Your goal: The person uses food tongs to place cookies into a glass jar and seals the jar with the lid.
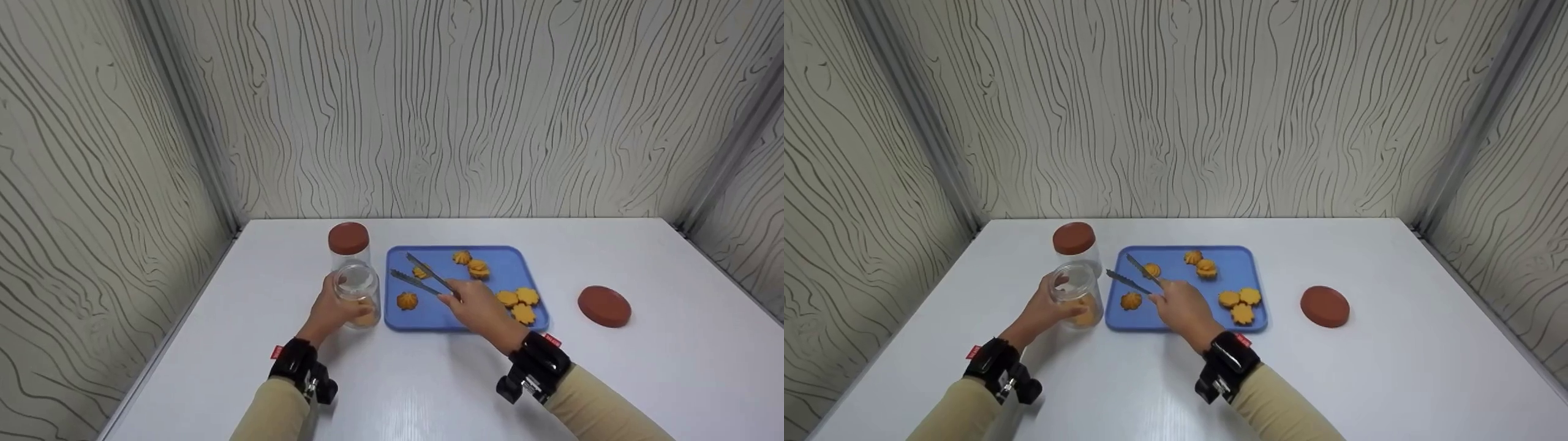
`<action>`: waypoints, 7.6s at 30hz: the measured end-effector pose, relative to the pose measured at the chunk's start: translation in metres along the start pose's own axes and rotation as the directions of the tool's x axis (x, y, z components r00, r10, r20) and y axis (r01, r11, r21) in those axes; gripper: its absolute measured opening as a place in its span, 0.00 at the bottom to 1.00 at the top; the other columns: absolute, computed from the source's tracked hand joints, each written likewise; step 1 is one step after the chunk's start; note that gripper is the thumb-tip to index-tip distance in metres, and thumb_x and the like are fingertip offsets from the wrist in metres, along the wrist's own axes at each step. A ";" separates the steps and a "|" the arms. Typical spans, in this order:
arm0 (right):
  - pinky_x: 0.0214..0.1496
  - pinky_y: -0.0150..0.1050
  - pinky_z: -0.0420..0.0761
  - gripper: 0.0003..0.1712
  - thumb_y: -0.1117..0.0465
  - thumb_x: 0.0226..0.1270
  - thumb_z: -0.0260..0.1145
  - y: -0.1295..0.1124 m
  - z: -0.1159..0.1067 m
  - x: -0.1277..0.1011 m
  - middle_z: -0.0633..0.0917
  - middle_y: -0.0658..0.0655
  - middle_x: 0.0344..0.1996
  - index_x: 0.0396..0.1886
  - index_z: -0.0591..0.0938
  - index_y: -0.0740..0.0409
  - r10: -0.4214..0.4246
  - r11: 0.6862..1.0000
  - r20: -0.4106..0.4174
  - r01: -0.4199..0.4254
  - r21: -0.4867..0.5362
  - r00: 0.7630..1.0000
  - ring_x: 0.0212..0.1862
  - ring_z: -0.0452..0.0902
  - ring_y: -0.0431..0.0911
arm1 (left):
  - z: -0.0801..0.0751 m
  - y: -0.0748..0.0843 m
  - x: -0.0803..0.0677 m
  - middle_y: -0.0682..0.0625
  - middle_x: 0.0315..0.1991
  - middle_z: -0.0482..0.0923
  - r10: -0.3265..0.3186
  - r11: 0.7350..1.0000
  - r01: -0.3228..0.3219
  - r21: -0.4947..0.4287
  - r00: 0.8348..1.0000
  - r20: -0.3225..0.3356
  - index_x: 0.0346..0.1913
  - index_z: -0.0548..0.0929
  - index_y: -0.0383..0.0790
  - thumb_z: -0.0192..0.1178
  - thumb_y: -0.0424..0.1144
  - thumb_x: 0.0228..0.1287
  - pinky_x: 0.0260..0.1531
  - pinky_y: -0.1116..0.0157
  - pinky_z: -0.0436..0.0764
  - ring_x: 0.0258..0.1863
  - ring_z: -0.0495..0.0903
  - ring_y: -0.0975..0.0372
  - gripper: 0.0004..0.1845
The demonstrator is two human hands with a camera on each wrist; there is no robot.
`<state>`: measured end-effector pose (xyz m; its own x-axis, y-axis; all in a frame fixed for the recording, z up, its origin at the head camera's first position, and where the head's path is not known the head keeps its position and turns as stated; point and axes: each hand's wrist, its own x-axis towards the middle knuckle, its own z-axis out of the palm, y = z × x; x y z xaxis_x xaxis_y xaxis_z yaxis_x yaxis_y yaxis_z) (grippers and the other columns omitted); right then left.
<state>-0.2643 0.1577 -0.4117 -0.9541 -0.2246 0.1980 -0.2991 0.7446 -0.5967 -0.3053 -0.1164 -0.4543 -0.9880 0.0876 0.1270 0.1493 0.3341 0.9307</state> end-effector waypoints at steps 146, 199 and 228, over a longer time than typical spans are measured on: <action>0.27 0.37 0.75 0.16 0.64 0.68 0.64 0.015 -0.012 -0.015 0.85 0.60 0.30 0.48 0.82 0.73 -0.139 0.975 -0.072 0.124 -0.184 0.988 0.27 0.74 0.42 | -0.003 -0.006 -0.002 0.33 0.61 0.69 -0.012 0.995 0.011 0.103 1.000 0.012 0.70 0.55 0.30 0.80 0.39 0.40 0.61 0.46 0.65 0.61 0.68 0.43 0.56; 0.29 0.37 0.70 0.17 0.65 0.69 0.62 -0.040 -0.001 -0.006 0.84 0.62 0.32 0.52 0.80 0.74 -0.290 0.948 -0.093 0.273 -0.164 0.953 0.26 0.69 0.44 | -0.001 -0.002 0.002 0.35 0.63 0.69 -0.045 0.996 0.044 0.076 0.999 0.009 0.71 0.55 0.33 0.80 0.39 0.41 0.61 0.47 0.66 0.62 0.68 0.44 0.56; 0.29 0.41 0.75 0.14 0.62 0.70 0.62 -0.056 0.022 0.012 0.82 0.55 0.29 0.49 0.81 0.68 -0.265 0.960 -0.051 0.258 -0.108 0.963 0.29 0.74 0.44 | 0.000 -0.003 0.000 0.33 0.64 0.67 -0.063 0.993 0.063 0.096 0.998 0.001 0.73 0.53 0.33 0.79 0.41 0.42 0.60 0.47 0.68 0.62 0.68 0.44 0.58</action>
<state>-0.2590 0.1000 -0.3929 -0.8389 -0.3814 0.3883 -0.5320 0.7250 -0.4373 -0.3053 -0.1171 -0.4575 -0.9954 0.0672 0.0675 0.0899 0.4276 0.8995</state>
